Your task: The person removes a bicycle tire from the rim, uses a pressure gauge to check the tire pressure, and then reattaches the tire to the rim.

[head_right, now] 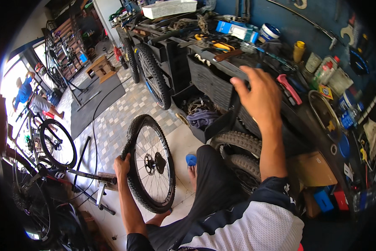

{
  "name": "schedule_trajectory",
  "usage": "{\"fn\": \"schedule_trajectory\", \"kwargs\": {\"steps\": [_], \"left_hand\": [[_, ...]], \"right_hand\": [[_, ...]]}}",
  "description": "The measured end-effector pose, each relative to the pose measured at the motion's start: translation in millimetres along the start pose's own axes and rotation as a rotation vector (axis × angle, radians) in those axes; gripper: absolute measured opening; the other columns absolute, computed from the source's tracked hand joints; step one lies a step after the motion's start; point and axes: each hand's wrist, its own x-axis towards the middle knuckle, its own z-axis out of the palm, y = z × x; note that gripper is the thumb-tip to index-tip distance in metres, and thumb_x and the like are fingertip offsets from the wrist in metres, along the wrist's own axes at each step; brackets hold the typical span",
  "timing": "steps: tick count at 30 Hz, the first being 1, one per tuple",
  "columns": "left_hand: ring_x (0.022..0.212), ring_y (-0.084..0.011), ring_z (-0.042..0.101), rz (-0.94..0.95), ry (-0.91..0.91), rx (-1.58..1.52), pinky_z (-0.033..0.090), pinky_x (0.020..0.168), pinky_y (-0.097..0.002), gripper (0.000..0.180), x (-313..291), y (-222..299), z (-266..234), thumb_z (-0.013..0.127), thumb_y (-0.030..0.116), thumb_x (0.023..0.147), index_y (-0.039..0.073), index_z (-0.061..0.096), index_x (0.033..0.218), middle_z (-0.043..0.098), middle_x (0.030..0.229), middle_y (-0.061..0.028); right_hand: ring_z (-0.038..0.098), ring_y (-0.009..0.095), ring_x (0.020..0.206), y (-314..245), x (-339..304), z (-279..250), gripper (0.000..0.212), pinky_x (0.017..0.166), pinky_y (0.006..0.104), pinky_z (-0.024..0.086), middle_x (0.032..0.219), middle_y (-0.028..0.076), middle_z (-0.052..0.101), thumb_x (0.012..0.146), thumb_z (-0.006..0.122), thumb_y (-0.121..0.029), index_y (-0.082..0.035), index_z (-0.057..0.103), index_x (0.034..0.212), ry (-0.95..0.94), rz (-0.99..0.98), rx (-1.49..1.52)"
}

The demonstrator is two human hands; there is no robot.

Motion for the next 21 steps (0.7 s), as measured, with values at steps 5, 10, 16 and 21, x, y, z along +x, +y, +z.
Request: {"fn": "schedule_trajectory", "kwargs": {"steps": [5,10,16,21], "left_hand": [[0.1,-0.0481,0.072,0.068,-0.006,0.012,0.055,0.087,-0.055,0.053,-6,40,13,0.077,0.05,0.09,-0.001,0.077,0.103,0.075,0.099,-0.0294],[0.1,-0.0479,0.072,0.087,0.016,0.027,0.055,0.087,-0.0547,0.056,-3,33,26,0.078,0.055,0.089,0.001,0.077,0.103,0.075,0.099,-0.0289],[0.1,-0.0475,0.073,0.064,0.053,0.049,0.055,0.087,-0.0544,0.065,4,-3,19,0.077,0.061,0.087,-0.002,0.077,0.102,0.075,0.1,-0.0303],[0.099,-0.0478,0.073,0.013,-0.049,0.037,0.056,0.085,-0.0537,0.069,-4,15,20,0.077,0.062,0.087,-0.005,0.077,0.098,0.074,0.1,-0.0342]], "right_hand": [[0.069,0.035,0.107,75,-3,-49,0.032,0.091,0.0476,0.055,0.112,0.011,0.074,0.1,0.069,-0.032,-0.012,0.072,0.124,-0.029,0.277,-0.191],[0.07,0.039,0.112,117,1,-61,0.026,0.092,0.0523,0.056,0.116,0.015,0.074,0.103,0.063,-0.025,-0.013,0.072,0.124,-0.082,0.394,-0.424],[0.071,0.041,0.111,147,22,-41,0.034,0.092,0.052,0.056,0.115,0.018,0.076,0.095,0.075,-0.039,-0.008,0.076,0.111,-0.54,0.478,-0.416],[0.065,0.037,0.062,250,27,-25,0.041,0.064,0.0524,0.047,0.064,0.025,0.06,0.082,0.081,-0.036,0.002,0.071,0.072,-0.525,0.279,-0.219]]}}
